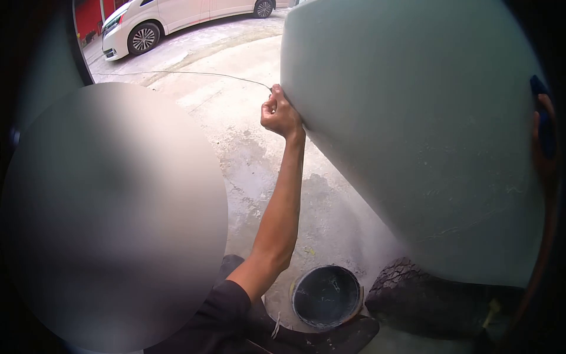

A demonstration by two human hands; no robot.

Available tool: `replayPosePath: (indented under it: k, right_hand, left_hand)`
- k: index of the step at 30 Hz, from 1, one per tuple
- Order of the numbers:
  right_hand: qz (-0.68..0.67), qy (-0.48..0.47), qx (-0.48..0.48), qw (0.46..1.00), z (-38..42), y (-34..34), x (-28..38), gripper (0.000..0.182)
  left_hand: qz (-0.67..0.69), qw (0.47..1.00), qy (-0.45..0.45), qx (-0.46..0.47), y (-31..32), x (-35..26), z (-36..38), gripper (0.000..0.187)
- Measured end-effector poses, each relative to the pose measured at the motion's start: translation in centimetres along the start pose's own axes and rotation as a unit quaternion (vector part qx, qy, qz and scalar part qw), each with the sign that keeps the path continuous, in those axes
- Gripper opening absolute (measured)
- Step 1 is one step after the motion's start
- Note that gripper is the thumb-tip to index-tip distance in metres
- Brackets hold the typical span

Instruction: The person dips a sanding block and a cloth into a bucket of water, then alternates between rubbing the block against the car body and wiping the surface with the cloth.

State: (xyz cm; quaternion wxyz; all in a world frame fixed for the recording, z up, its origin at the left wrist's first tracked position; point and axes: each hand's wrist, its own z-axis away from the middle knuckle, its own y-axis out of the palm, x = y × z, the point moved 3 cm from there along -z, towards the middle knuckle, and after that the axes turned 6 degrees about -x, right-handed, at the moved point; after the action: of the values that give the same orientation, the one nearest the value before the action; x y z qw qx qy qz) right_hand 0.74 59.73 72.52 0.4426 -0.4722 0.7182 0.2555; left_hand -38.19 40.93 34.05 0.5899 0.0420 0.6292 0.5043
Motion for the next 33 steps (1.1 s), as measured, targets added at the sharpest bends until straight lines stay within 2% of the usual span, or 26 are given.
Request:
replayPosePath:
  k: [3,5,6,7,9,10,11,14,15,16,18,20,21,22,24,26,27,30,31,32,33]
  right_hand:
    - [0.007,0.006,0.009,1.0,-0.5,-0.2,0.5,0.024]
    - [-0.002,0.167,0.093,0.982,3.0,0.5,0.1,0.024]
    - [-0.002,0.165,0.091,0.982,3.9,0.5,-0.6,0.024]
    - [-0.002,0.164,0.09,0.982,4.0,0.4,-0.8,0.025]
    - [0.0,-0.004,-0.008,1.0,-0.1,0.0,-0.1,0.025]
    - [0.004,-0.006,-0.003,1.0,-0.9,-0.1,0.4,0.025]
    - [0.005,-0.005,0.004,1.0,-1.4,-0.3,1.1,0.025]
    - [0.006,0.015,0.007,1.0,-0.8,-0.4,0.7,0.025]
    - [0.004,0.023,0.009,1.0,-0.5,-0.2,0.3,0.025]
    - [0.001,0.016,0.001,1.0,-0.4,-0.2,0.1,0.025]
    - [-0.008,0.003,-0.009,1.0,-0.3,-0.1,0.1,0.026]
    - [0.014,0.009,0.01,1.0,-1.1,-0.4,0.7,0.026]
    - [0.019,0.015,0.021,0.999,-1.2,-0.6,1.1,0.026]
    - [0.017,0.016,0.023,0.999,-0.8,-0.6,1.1,0.026]
    - [0.017,0.018,0.02,0.999,-0.6,-0.5,0.6,0.026]
    - [0.013,0.023,0.015,1.0,-0.4,-0.6,0.4,0.026]
    - [0.011,0.022,0.013,1.0,-0.4,-0.5,0.4,0.026]
    - [0.015,0.014,0.007,1.0,-0.5,-0.3,0.3,0.026]
    - [0.016,0.01,0.005,1.0,-0.5,-0.2,0.3,0.026]
    - [0.006,0.006,-0.004,1.0,-0.2,-0.1,0.1,0.026]
    - [-0.003,0.003,-0.015,1.0,0.0,0.1,-0.3,0.027]
  left_hand:
    - [-0.023,0.996,0.083,-0.02,-0.1,0.0,0.1,0.039]
    - [-0.031,0.973,0.228,-0.03,-2.4,-0.6,5.8,0.038]
    - [-0.051,0.95,0.306,-0.033,-2.8,-1.4,8.2,0.038]
    - [0.007,0.979,0.205,-0.015,-2.6,-1.5,7.8,0.04]
    - [0.05,0.996,0.072,0.005,-0.5,-0.7,3.0,0.04]
    - [0.067,0.998,0.006,0.015,0.4,-0.5,0.0,0.041]
    - [0.002,0.994,-0.102,0.043,0.9,-0.6,-2.3,0.041]
    - [0.047,0.997,0.06,0.0,-0.2,-0.5,1.3,0.041]
    - [-0.011,0.984,0.175,-0.003,-1.8,-0.7,4.7,0.04]
    - [-0.043,0.97,0.237,0.008,-3.2,-1.4,8.2,0.041]
    - [0.017,0.977,0.214,0.003,-2.6,-0.9,7.5,0.04]
    - [0.028,0.989,0.144,0.002,-0.8,-0.1,2.7,0.037]
    - [0.035,0.999,0.0,0.018,0.0,-0.8,0.7,0.037]
    - [-0.007,0.997,-0.068,0.041,0.2,-1.3,-0.3,0.039]
    - [0.004,0.998,0.067,0.009,-0.5,-0.7,1.6,0.041]
    - [-0.049,0.983,0.174,0.014,-3.0,-0.5,7.2,0.039]
    - [-0.037,0.982,0.183,0.016,-3.7,-0.3,9.1,0.039]
    - [-0.023,0.988,0.149,-0.029,-1.4,0.3,4.2,0.038]
    - [-0.022,1.0,-0.002,-0.015,-0.5,0.3,1.2,0.04]
    - [-0.034,0.996,-0.081,-0.015,0.3,0.3,-0.8,0.042]
    - [-0.042,0.997,-0.061,-0.008,0.1,0.2,-0.5,0.043]
